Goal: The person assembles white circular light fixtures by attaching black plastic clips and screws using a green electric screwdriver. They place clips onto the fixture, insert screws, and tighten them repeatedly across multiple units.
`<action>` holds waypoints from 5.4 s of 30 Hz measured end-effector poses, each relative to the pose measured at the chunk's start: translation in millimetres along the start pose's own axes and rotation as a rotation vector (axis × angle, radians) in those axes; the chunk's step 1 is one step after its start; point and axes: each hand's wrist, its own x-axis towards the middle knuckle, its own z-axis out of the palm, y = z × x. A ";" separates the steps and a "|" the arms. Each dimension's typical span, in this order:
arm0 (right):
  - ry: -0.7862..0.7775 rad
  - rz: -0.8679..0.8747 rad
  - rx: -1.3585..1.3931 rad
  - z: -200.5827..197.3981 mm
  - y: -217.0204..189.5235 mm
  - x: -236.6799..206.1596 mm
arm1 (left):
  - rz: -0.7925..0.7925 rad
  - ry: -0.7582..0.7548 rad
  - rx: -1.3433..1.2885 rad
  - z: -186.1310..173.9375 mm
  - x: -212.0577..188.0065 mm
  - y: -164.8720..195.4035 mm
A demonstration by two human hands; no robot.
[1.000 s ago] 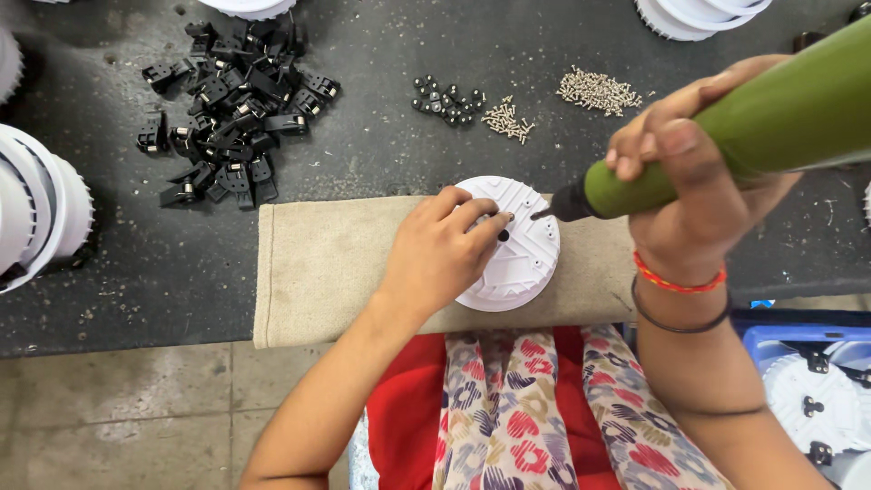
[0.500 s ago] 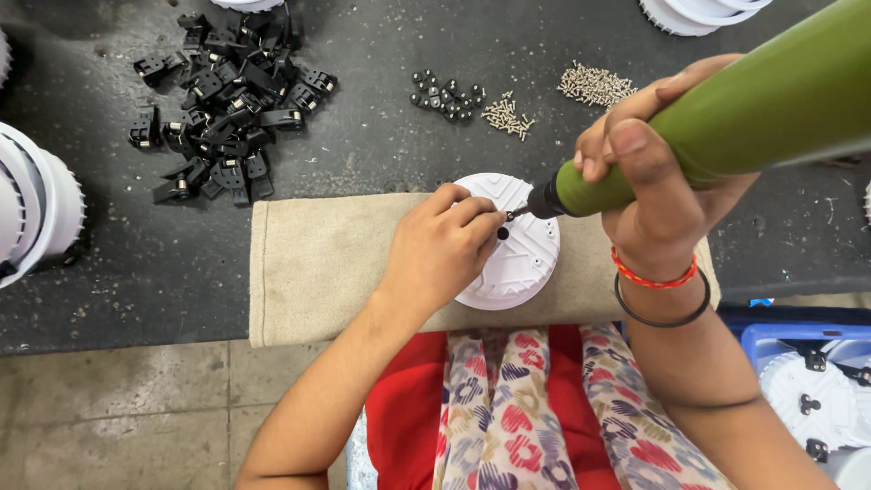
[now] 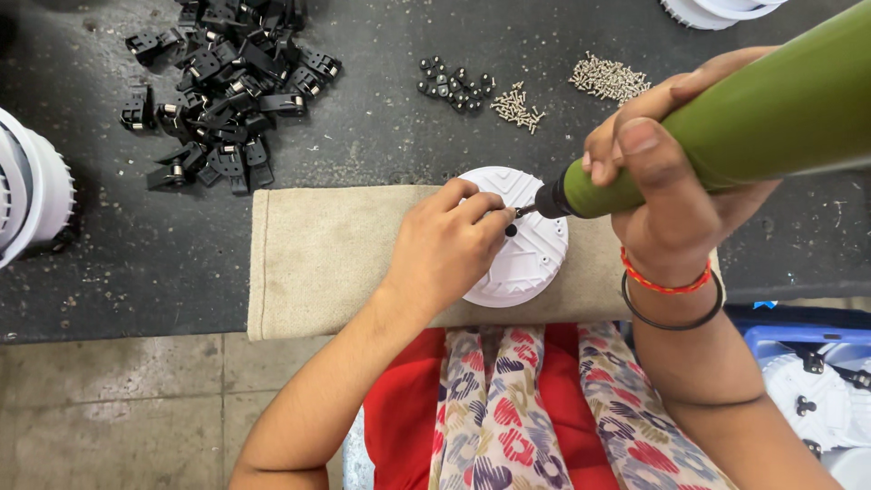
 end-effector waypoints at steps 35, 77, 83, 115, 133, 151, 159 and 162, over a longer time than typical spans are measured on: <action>-0.026 0.000 0.077 -2.6 5.1 4.7 | -0.332 0.192 -0.189 18.7 -21.9 -5.1; 0.059 -0.022 0.252 -102.1 17.3 -34.8 | -0.363 0.001 0.241 -66.7 10.9 -106.7; -0.017 0.227 -0.031 -58.1 71.5 -46.0 | -0.278 -0.146 0.848 -93.5 13.9 -145.8; -0.210 0.633 0.033 2.2 40.6 -113.5 | -0.476 0.272 -0.519 -13.7 -44.1 57.6; -0.633 0.006 -0.865 -9.4 15.2 -136.2 | -0.674 -0.459 -0.409 -44.2 -34.2 45.7; -0.744 0.367 -1.183 3.3 39.7 -141.9 | -0.321 -0.161 -0.109 -10.9 -23.6 2.9; -0.800 0.357 -1.170 -2.1 38.2 -144.2 | -0.216 -0.091 -0.128 -10.7 -30.6 1.4; -0.850 0.371 -1.181 -3.5 36.4 -139.5 | -0.223 -0.077 -0.156 -9.1 -31.2 1.4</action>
